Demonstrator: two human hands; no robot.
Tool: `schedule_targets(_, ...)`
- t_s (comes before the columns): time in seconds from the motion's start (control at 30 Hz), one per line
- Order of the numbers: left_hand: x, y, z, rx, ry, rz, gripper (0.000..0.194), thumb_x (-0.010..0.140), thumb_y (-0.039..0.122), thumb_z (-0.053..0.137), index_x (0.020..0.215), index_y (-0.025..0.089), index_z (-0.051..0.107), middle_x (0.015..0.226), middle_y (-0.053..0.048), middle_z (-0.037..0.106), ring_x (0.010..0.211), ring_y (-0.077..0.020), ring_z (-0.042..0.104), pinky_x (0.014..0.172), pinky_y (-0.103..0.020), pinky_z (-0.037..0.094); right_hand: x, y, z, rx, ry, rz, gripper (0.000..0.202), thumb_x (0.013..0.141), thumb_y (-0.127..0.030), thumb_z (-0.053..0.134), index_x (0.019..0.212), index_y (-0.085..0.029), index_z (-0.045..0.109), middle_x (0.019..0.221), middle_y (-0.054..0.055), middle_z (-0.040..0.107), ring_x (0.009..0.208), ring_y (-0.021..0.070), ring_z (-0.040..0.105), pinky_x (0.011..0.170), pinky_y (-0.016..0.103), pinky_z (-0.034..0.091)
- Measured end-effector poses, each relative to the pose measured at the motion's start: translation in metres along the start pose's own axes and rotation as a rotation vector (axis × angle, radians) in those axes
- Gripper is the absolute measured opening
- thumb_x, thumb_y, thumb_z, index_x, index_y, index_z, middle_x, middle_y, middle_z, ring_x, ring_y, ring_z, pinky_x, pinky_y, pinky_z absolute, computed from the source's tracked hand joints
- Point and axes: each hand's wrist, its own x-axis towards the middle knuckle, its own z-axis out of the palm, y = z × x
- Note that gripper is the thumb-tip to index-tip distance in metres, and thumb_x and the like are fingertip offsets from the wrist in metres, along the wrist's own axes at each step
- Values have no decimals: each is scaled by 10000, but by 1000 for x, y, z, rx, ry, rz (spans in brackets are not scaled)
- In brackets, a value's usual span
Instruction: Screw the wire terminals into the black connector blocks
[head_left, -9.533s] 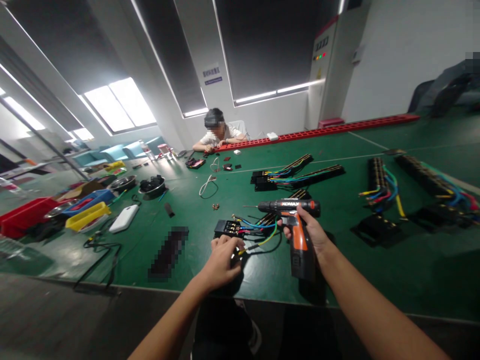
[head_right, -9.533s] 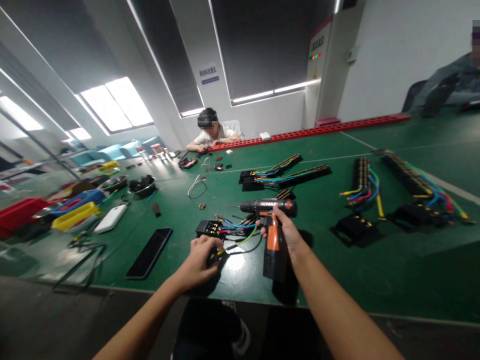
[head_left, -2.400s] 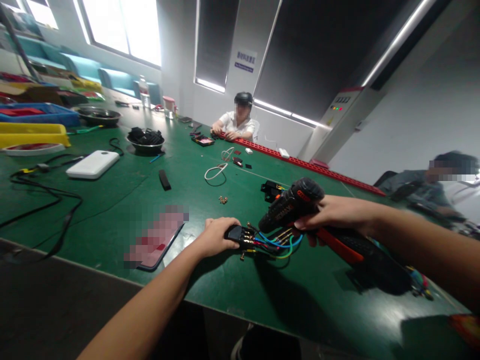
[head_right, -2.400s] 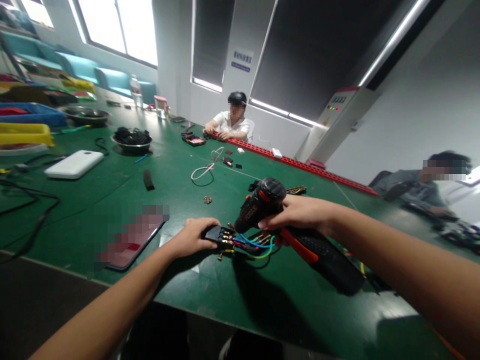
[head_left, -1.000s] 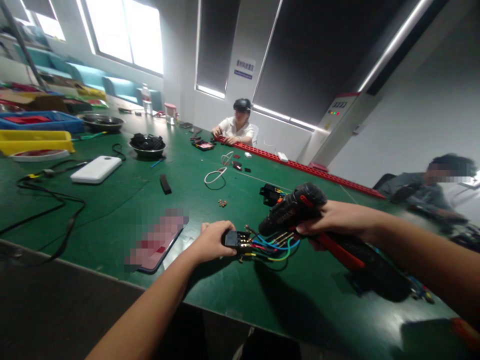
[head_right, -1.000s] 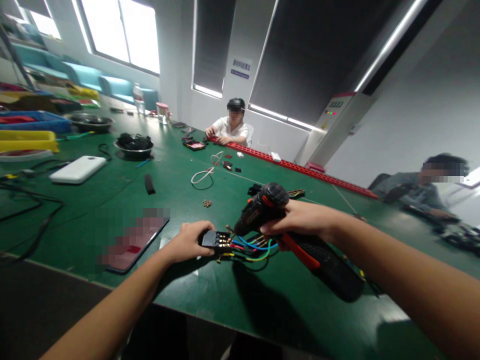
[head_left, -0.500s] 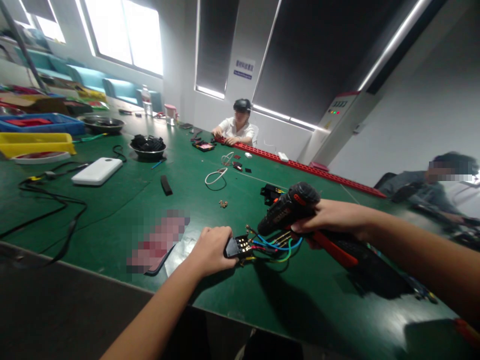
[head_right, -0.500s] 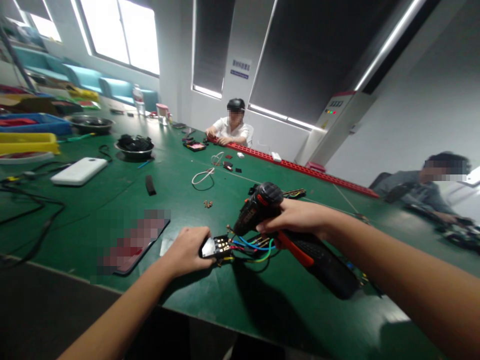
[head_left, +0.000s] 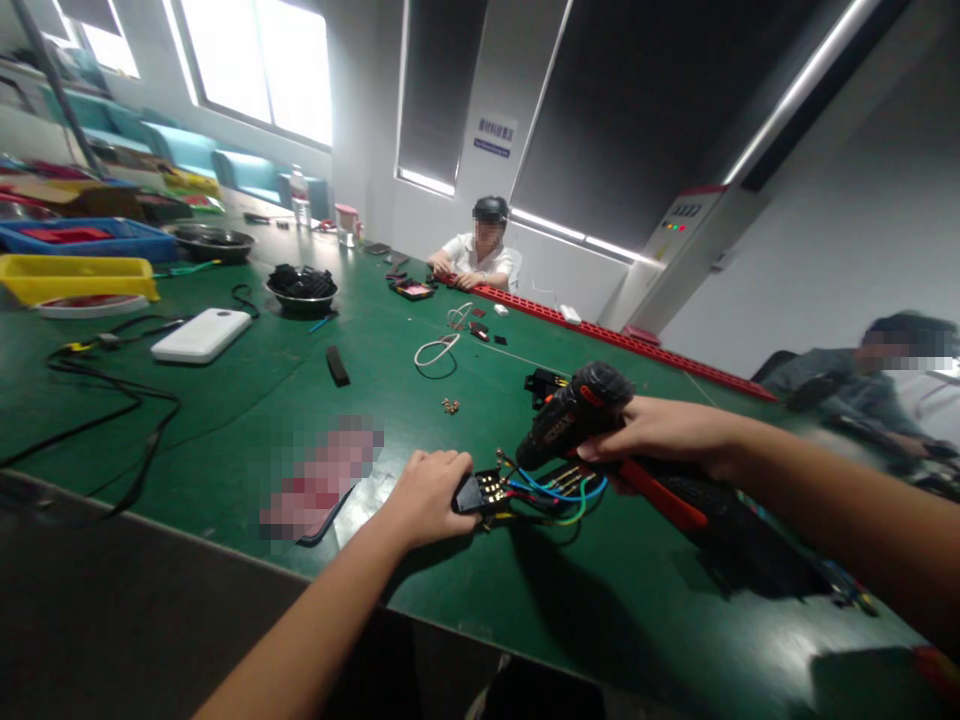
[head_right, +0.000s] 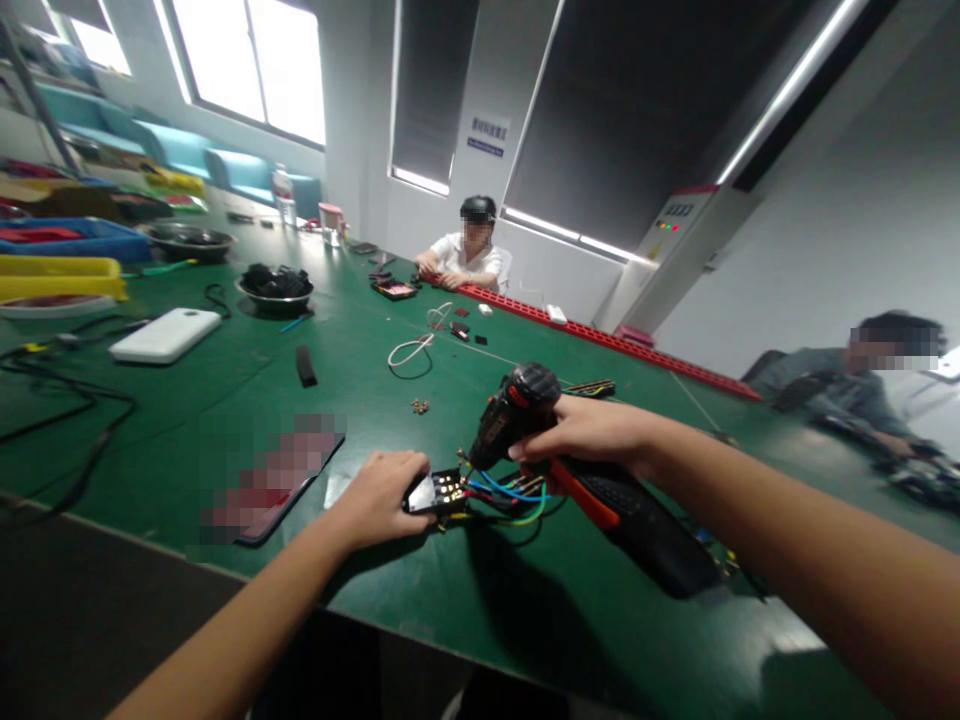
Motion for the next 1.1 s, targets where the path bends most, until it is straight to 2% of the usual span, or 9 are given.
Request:
schedule_targets(0.1, 0, 0, -1, -13, 3, 31, 425, 731, 444, 709, 1067, 237, 553, 1042, -44, 652, 1005, -271, 595, 851, -376, 372, 2, 1, 4, 2, -29, -10, 300, 717, -339, 804, 930, -185, 660, 760, -19, 667, 625, 128, 604, 623, 264, 521)
schedule_targets(0.37, 1, -4, 0, -62, 24, 72, 476, 758, 411, 717, 1180, 249, 567, 1107, -55, 638, 1051, -272, 571, 896, -381, 390, -2, -4, 8, -14, -3, -4, 273, 710, -322, 792, 888, -181, 640, 715, -30, 644, 599, 123, 593, 637, 281, 530)
schedule_targets(0.47, 2, -4, 0, -76, 25, 106, 498, 774, 389, 706, 1234, 261, 565, 1141, -56, 627, 1069, -271, 560, 913, -387, 391, -3, -4, 7, -2, -6, 2, 289, 710, -334, 797, 898, -183, 637, 742, -22, 647, 647, 139, 609, 612, 274, 521)
schedule_targets(0.6, 4, -4, 1, -70, 3, 117, 532, 791, 389, 687, 1297, 288, 557, 1144, -67, 613, 1062, -276, 558, 918, -391, 399, -4, -6, 7, -33, 17, -39, 263, 711, -289, 788, 904, -178, 648, 780, -8, 660, 750, 157, 628, 667, 270, 517)
schedule_targets(0.77, 6, -4, 1, -73, -1, 116, 531, 788, 394, 680, 1296, 288, 570, 1127, -72, 605, 1031, -272, 568, 899, -379, 420, -7, -8, 7, -33, 16, -30, 341, 724, -301, 779, 1020, -185, 656, 818, -4, 672, 758, 160, 623, 682, 275, 512)
schedule_targets(1.1, 7, -5, 3, -79, 6, 120, 514, 770, 384, 684, 1265, 273, 596, 1087, -69, 616, 1002, -267, 580, 897, -371, 439, -16, -10, 9, -46, 56, 1, 358, 701, -332, 797, 1012, -198, 682, 780, -5, 670, 639, 147, 585, 623, 282, 499)
